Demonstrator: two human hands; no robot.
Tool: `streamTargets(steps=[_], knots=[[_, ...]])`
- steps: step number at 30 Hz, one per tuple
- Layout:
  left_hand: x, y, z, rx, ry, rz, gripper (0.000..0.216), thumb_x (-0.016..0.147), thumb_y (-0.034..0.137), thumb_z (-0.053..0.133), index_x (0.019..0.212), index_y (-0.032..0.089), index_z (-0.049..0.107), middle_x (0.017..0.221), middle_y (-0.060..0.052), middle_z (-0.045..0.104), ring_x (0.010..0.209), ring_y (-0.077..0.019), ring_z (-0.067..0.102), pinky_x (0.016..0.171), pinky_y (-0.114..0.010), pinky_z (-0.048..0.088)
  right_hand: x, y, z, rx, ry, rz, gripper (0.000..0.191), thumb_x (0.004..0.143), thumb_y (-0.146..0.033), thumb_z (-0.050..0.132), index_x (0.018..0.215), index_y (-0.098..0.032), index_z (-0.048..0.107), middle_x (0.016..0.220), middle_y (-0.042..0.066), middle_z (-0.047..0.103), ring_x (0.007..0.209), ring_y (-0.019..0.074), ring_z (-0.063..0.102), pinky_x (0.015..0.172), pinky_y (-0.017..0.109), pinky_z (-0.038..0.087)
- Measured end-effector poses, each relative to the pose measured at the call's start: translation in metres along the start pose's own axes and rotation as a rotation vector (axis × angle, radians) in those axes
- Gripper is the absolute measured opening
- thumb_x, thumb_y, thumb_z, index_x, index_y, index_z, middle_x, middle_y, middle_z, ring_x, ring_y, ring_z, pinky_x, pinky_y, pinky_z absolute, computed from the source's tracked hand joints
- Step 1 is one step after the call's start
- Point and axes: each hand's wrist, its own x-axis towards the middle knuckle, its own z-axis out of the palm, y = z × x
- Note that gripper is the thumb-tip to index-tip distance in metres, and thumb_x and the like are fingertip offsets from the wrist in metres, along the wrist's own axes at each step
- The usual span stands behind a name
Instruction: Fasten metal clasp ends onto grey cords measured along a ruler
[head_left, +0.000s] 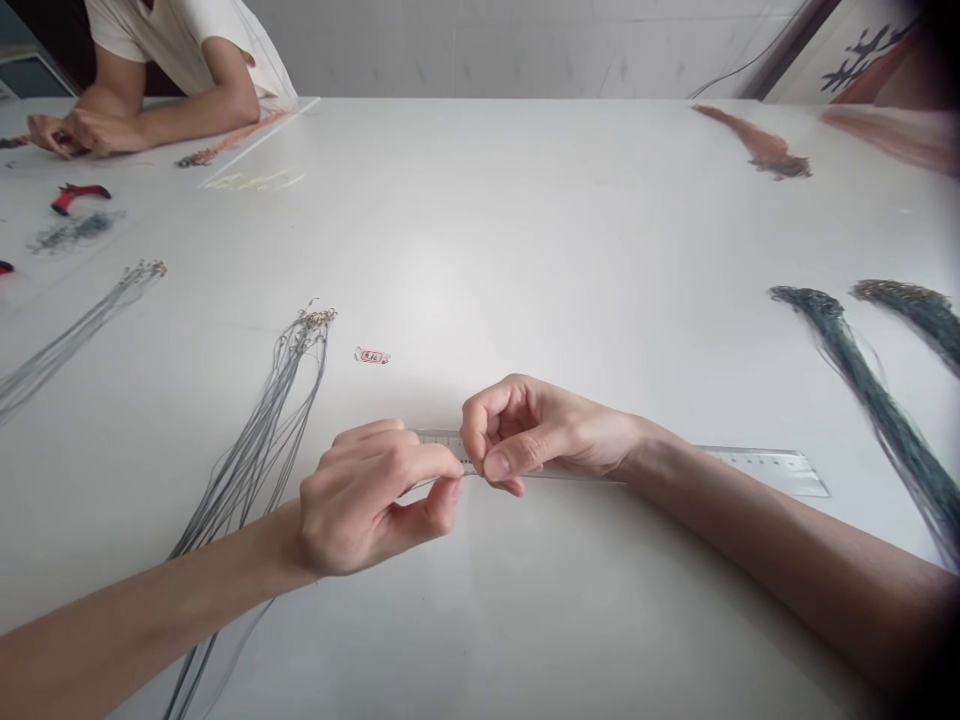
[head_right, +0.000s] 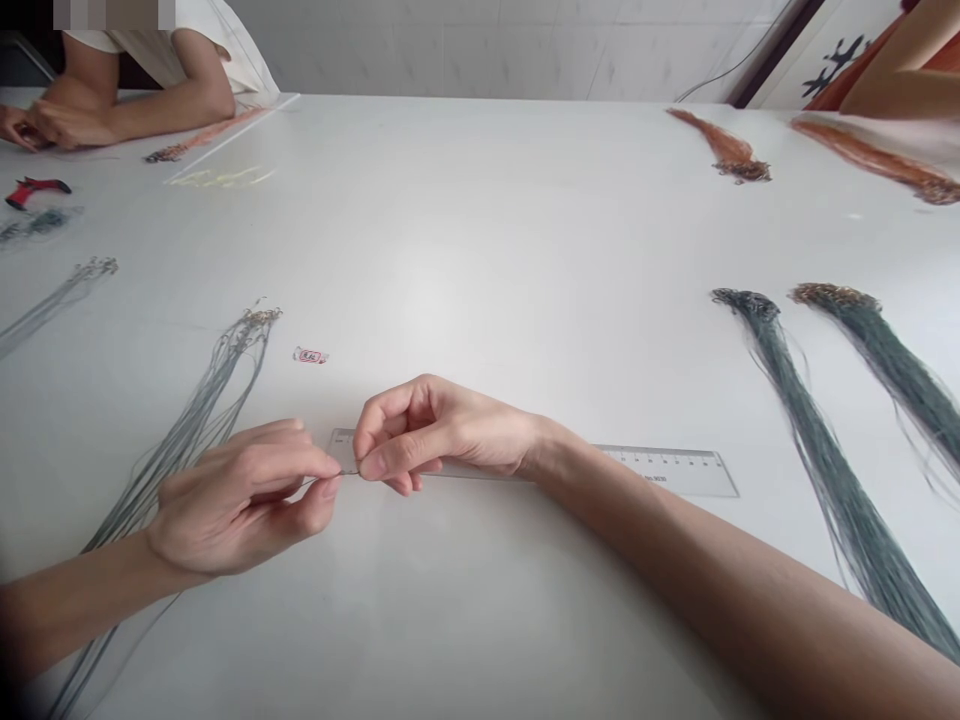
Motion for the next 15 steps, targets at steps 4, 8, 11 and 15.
streamTargets(steps=[4, 8, 11, 15], knots=[[0.0017, -0.0001, -0.0002, -0.001, -0.004, 0.013, 0.016, 0.076, -0.002, 0.055, 0.077, 0.013, 0.053, 0.053, 0.002, 0.054, 0.044, -0.0064, 0.037, 0.039, -0.022, 0.029, 0.0002, -0.0005, -0.0004, 0.016, -0.001, 0.009, 0.004, 0.074, -0.007, 0.061, 0.073, -0.010, 0.061, 0.053, -0.003, 0.056, 0.050, 0.0047, 0.049, 0.048, 0.017, 0.035], [0.0016, 0.0005, -0.0007, -0.002, -0.005, 0.010, 0.015, 0.076, -0.001, 0.054, 0.077, 0.014, 0.053, 0.054, 0.002, 0.056, 0.043, -0.0065, 0.039, 0.039, -0.022, 0.030, 0.0003, -0.0008, -0.0007, 0.020, 0.001, 0.012, 0.003, 0.073, -0.008, 0.063, 0.072, -0.011, 0.062, 0.054, -0.003, 0.057, 0.050, 0.0049, 0.049, 0.048, 0.017, 0.036], [0.0010, 0.0002, -0.0011, 0.005, -0.013, 0.009, 0.015, 0.077, -0.001, 0.054, 0.077, 0.015, 0.053, 0.054, 0.002, 0.058, 0.042, -0.0065, 0.039, 0.038, -0.022, 0.030, 0.0003, -0.0006, -0.0008, 0.017, 0.002, 0.016, 0.004, 0.072, -0.007, 0.063, 0.072, -0.011, 0.062, 0.055, -0.003, 0.057, 0.050, 0.0049, 0.049, 0.048, 0.017, 0.037], [0.0014, -0.0003, -0.0015, 0.016, -0.011, 0.020, 0.015, 0.077, 0.000, 0.053, 0.076, 0.015, 0.053, 0.055, 0.002, 0.059, 0.042, -0.0068, 0.040, 0.038, -0.022, 0.031, 0.0003, -0.0005, -0.0005, 0.005, 0.009, 0.026, 0.004, 0.072, -0.009, 0.064, 0.072, -0.011, 0.061, 0.056, -0.003, 0.057, 0.050, 0.0049, 0.050, 0.048, 0.017, 0.037]])
